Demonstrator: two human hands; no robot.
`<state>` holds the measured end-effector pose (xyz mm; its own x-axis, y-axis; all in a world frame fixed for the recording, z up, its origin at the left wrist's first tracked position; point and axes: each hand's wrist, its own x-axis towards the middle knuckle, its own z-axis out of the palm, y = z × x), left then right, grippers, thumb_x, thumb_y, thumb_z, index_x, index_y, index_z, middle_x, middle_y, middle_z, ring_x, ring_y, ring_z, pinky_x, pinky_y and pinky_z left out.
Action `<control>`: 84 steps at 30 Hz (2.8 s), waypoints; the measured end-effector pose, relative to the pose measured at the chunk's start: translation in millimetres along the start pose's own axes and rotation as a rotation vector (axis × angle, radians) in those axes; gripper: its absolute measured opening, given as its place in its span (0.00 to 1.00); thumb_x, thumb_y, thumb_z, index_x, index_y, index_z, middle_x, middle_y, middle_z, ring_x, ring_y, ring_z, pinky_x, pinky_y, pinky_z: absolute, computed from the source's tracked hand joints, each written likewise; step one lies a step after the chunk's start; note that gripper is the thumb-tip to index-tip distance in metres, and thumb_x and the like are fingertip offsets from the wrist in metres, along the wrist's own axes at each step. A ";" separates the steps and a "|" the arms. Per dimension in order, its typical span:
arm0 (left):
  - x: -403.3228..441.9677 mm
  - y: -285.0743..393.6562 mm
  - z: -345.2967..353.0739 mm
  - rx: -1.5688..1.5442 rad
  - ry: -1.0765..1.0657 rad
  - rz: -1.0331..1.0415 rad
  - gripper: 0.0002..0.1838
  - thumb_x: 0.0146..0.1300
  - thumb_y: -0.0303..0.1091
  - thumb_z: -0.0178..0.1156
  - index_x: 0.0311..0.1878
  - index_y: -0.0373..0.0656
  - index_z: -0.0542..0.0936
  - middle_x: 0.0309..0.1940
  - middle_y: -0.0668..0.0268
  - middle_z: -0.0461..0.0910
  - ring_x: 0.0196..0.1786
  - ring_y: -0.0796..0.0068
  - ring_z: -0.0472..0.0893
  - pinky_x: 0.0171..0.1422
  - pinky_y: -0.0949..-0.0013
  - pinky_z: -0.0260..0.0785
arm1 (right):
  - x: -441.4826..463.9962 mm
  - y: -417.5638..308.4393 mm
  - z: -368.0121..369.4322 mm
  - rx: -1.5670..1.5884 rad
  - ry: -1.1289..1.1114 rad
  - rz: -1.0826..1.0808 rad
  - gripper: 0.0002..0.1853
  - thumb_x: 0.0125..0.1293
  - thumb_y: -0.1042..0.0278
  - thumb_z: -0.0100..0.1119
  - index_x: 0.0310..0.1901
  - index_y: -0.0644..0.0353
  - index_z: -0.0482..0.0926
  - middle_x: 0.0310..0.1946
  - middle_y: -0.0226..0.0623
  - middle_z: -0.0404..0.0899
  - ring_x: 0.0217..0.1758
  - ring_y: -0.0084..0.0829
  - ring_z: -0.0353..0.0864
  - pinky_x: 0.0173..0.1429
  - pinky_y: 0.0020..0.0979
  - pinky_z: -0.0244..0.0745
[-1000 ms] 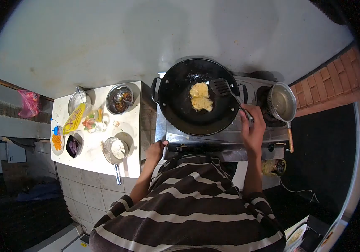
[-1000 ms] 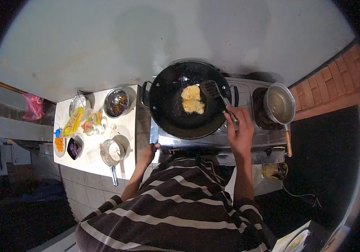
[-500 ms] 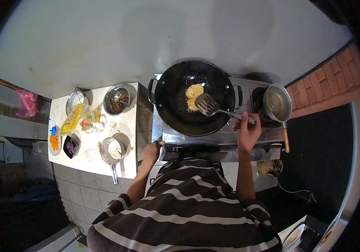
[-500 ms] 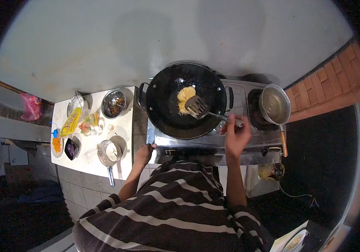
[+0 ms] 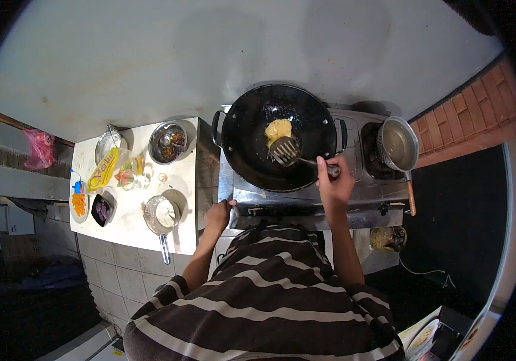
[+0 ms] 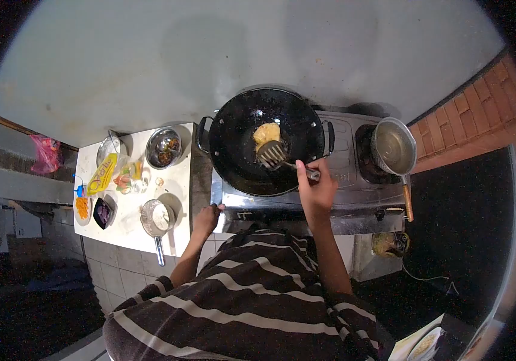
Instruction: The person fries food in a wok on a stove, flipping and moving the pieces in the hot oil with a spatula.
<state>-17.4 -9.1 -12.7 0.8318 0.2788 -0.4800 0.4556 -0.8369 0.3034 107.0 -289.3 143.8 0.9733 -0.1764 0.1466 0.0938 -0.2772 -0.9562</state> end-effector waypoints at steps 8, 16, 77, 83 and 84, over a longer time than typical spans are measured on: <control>9.8 -11.9 13.8 -0.013 -0.038 -0.010 0.34 0.69 0.65 0.38 0.47 0.43 0.79 0.44 0.45 0.81 0.51 0.43 0.79 0.52 0.44 0.71 | -0.6 -5.0 -5.4 -0.036 -0.114 0.041 0.11 0.63 0.68 0.67 0.32 0.60 0.72 0.19 0.26 0.72 0.20 0.14 0.69 0.24 0.21 0.62; 10.7 -9.4 7.8 -0.036 -0.074 -0.008 0.34 0.69 0.65 0.39 0.50 0.43 0.80 0.44 0.42 0.80 0.52 0.41 0.78 0.54 0.43 0.69 | -6.1 -13.1 -7.1 0.002 -0.318 0.015 0.10 0.63 0.72 0.65 0.45 0.63 0.79 0.33 0.33 0.80 0.31 0.19 0.79 0.33 0.23 0.75; -5.9 4.6 9.8 0.025 0.137 0.061 0.25 0.72 0.52 0.44 0.41 0.39 0.80 0.33 0.42 0.81 0.41 0.40 0.81 0.45 0.43 0.72 | -45.8 -20.7 -22.9 0.225 -0.143 0.137 0.09 0.71 0.67 0.54 0.37 0.64 0.76 0.29 0.33 0.82 0.31 0.17 0.77 0.35 0.20 0.70; -14.1 20.4 -1.3 0.005 0.116 -0.087 0.30 0.72 0.58 0.40 0.42 0.40 0.80 0.37 0.48 0.83 0.45 0.45 0.82 0.47 0.46 0.73 | -20.2 -13.8 -16.8 0.203 -0.291 0.094 0.10 0.71 0.66 0.54 0.36 0.64 0.76 0.28 0.33 0.82 0.28 0.17 0.75 0.33 0.20 0.69; -15.3 21.1 3.6 -0.016 0.118 -0.124 0.31 0.72 0.59 0.40 0.42 0.40 0.81 0.37 0.48 0.83 0.46 0.46 0.82 0.48 0.47 0.73 | -12.0 -13.0 -17.1 0.252 -0.305 0.062 0.10 0.72 0.67 0.53 0.36 0.65 0.76 0.27 0.33 0.82 0.29 0.18 0.77 0.34 0.21 0.70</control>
<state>-21.7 -32.8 -1.9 0.7998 0.4335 -0.4151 0.5614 -0.7851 0.2617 90.5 -299.7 158.9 0.9927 0.1131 0.0410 0.0444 -0.0279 -0.9986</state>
